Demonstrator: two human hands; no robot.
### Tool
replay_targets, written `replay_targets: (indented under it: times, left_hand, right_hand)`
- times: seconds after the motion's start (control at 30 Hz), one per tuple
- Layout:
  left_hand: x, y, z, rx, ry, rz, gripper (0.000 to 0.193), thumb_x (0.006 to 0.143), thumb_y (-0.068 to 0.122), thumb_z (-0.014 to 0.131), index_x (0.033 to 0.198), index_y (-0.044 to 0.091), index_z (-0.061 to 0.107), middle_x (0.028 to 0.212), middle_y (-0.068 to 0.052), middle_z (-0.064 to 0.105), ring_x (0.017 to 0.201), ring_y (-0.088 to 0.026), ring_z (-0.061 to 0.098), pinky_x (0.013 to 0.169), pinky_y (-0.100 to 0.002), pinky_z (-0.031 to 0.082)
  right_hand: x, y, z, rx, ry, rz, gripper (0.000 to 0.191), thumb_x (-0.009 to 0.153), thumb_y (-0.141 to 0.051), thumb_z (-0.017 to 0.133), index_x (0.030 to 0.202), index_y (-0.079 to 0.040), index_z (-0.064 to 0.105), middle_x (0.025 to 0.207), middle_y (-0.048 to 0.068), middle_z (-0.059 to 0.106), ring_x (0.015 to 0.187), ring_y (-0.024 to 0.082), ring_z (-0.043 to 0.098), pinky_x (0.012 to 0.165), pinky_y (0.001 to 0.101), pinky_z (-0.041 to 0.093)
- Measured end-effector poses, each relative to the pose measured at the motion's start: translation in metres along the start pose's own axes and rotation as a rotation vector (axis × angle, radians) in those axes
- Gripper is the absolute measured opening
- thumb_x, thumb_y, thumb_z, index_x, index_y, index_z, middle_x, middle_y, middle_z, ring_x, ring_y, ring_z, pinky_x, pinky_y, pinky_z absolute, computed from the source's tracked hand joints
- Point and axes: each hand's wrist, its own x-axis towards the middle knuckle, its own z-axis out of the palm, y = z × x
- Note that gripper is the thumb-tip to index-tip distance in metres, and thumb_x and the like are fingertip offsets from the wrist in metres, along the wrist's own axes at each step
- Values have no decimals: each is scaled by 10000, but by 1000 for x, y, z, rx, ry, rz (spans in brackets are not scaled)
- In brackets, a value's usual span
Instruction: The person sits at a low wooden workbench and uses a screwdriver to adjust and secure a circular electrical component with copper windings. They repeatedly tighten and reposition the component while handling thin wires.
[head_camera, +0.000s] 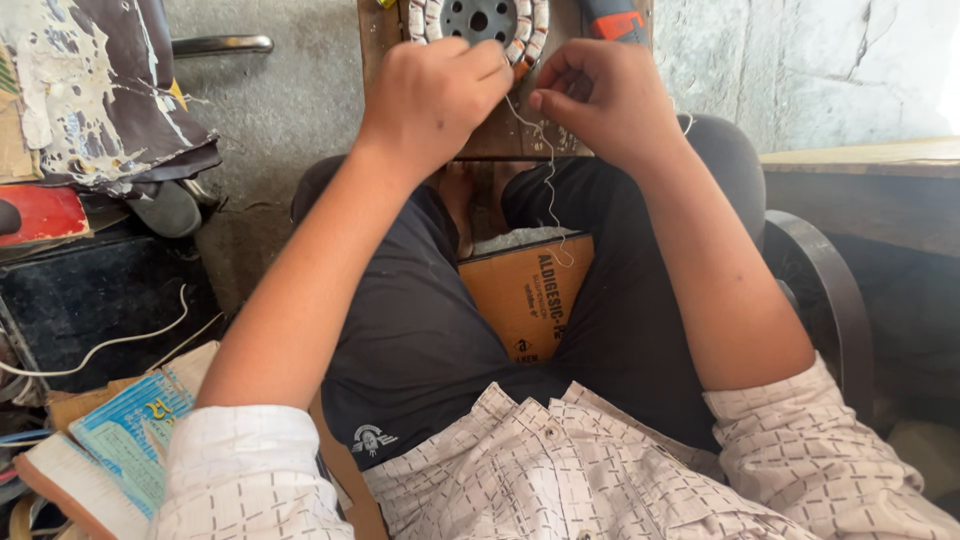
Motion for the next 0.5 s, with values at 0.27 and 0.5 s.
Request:
replay_targets:
  times: [0.27,0.5]
  left_hand:
    - [12,-35,50,76,-38,479,91,993,140,640,904,143,663,981,50,622,954,-93,627,864,-235,516]
    - [-8,-46,43,250,88,414,205,992,245,644,813,145,647,925,51,630,923,-99,616,805,-259,503]
  right_hand:
    - [3,36,13,41,63,-269,129,952,-26,797,994,12,681,923,48,688,824,105,645,722,262,516]
    - [9,33,24,120,16,-110,136,1036,-71,795,993,-1,687,863,20,660,775,61,589,685,249,455]
